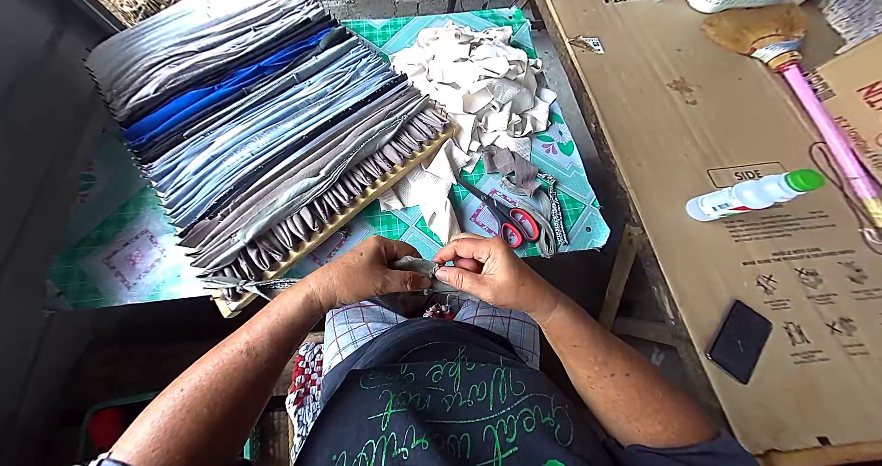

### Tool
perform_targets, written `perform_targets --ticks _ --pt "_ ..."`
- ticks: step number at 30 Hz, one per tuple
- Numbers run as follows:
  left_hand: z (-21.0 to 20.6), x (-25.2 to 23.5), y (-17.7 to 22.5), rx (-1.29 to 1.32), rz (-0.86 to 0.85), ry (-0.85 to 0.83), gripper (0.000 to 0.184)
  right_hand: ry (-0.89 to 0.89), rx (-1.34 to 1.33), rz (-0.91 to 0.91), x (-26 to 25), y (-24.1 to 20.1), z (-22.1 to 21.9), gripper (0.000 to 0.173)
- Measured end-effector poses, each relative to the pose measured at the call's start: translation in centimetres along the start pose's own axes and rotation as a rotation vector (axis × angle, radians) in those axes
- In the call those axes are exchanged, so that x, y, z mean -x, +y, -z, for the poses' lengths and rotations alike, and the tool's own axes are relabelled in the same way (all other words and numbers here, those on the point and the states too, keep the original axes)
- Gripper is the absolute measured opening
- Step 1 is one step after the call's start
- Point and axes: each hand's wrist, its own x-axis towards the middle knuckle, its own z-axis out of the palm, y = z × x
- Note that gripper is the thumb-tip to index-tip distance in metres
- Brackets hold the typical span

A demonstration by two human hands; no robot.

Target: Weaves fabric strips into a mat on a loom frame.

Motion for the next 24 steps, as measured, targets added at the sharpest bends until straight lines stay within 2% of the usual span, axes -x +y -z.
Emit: perform_targets --ticks 4,9,19,24 --pt "-0.3 -0.3 0.0 -0.064 -0.029 0.035 0.007 0.019 0.098 -0.039 -0.1 -0.3 -0.1 0.026" --pt "-0.5 -0.3 0.4 -0.098 -0.003 0.056 0.011 0.061 0.190 -0.043 -0.3 -0.7 -0.5 0.019" --pt "-0.6 -0.5 0.1 0.117 0.080 0.050 0.009 0.250 0.581 0.291 0.1 -0.3 -1.7 0.015" --pt "-0.6 -0.7 0.1 0.177 0.076 0.101 0.009 0.282 0.662 0.351 0.4 -0.4 -2.0 0.015"
